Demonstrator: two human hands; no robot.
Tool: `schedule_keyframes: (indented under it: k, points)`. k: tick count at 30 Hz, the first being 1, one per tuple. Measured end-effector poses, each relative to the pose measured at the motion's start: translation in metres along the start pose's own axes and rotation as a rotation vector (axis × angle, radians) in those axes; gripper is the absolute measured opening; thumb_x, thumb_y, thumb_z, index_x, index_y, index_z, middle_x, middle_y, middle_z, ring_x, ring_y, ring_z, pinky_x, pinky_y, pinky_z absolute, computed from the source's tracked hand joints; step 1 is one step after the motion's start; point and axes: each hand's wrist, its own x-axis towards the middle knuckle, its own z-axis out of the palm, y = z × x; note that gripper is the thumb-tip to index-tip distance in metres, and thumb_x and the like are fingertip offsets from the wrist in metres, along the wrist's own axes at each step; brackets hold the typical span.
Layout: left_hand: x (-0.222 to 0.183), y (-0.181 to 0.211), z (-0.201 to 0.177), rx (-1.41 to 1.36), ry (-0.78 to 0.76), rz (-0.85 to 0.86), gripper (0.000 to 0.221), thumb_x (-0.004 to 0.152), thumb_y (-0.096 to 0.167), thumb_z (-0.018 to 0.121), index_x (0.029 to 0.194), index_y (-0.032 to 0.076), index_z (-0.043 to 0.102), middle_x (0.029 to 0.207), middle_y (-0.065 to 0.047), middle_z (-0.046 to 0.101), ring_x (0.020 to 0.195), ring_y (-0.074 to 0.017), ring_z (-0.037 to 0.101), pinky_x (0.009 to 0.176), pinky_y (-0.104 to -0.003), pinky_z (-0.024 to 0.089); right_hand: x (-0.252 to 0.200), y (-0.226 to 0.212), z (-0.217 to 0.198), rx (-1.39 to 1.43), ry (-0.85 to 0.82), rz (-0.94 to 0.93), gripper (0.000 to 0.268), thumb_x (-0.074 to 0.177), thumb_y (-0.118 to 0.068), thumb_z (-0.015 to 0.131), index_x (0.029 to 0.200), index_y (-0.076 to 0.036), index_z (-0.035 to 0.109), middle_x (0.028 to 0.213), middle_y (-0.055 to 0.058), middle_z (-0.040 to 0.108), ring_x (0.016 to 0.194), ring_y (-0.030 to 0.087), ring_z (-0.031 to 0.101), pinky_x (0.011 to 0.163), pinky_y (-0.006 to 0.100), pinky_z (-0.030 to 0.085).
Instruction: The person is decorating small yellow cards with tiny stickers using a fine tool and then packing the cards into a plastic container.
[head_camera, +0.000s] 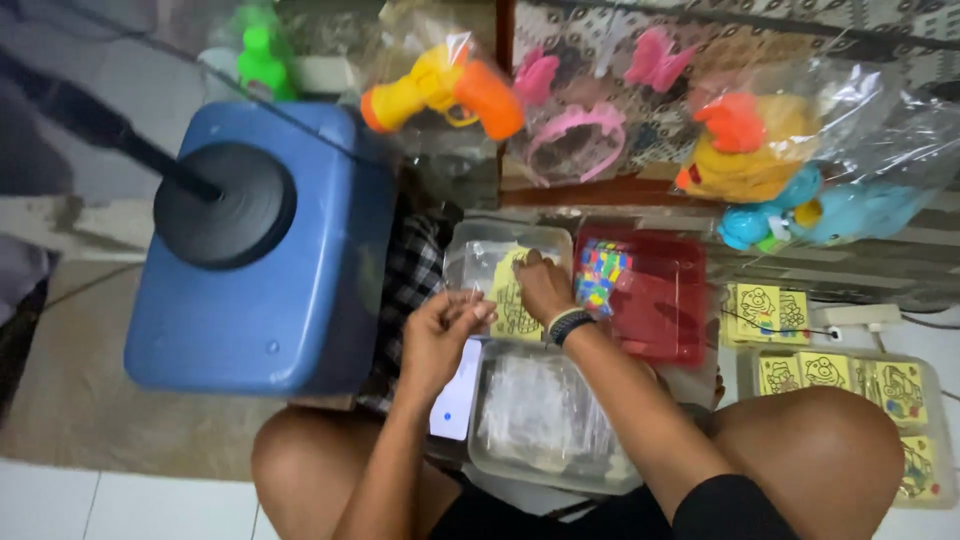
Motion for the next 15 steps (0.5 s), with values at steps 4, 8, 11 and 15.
schedule_keyframes:
  k: [4, 8, 11, 15]
  points:
    - [-0.001, 0.011, 0.005, -0.043, -0.025, -0.035, 0.024, 0.092, 0.000, 0.072, 0.115, -0.006, 0.072, 0.100, -0.027, 0.079, 0.086, -0.0265, 0.079, 0.077, -0.035, 0.067, 0.004, 0.010, 0.029, -0.051, -0.037, 0.097, 0.029, 0.090, -0.021, 0.067, 0.118, -0.013, 0.072, 0.108, 0.017, 0.061, 0.095, 0.041, 0.070, 0.077, 0.051, 0.059]
    - [-0.006, 0.009, 0.008, -0.107, -0.040, -0.064, 0.027, 0.091, -0.001, 0.071, 0.118, -0.008, 0.070, 0.103, -0.026, 0.079, 0.088, -0.0239, 0.078, 0.079, -0.033, 0.066, 0.011, 0.006, 0.064, -0.028, 0.026, 0.229, 0.031, 0.095, -0.019, 0.056, 0.123, -0.017, 0.070, 0.108, 0.021, 0.058, 0.080, 0.041, 0.073, 0.061, 0.049, 0.061]
    - [-0.010, 0.010, 0.009, -0.118, -0.039, -0.055, 0.024, 0.091, -0.002, 0.071, 0.115, -0.006, 0.071, 0.099, -0.024, 0.079, 0.086, -0.0223, 0.078, 0.077, -0.032, 0.067, 0.008, 0.019, 0.141, 0.401, 0.145, 0.258, 0.031, 0.096, -0.019, 0.054, 0.113, 0.000, 0.071, 0.106, 0.039, 0.063, 0.086, 0.057, 0.070, 0.067, 0.057, 0.060]
    - [-0.013, 0.012, 0.009, -0.151, -0.032, -0.050, 0.023, 0.092, -0.003, 0.070, 0.114, -0.008, 0.071, 0.099, -0.026, 0.079, 0.086, -0.0235, 0.078, 0.077, -0.033, 0.067, -0.012, -0.048, 0.044, -0.012, 0.255, 0.272, 0.039, 0.090, -0.016, 0.058, 0.123, 0.006, 0.059, 0.109, 0.046, 0.051, 0.077, 0.056, 0.068, 0.053, 0.055, 0.060]
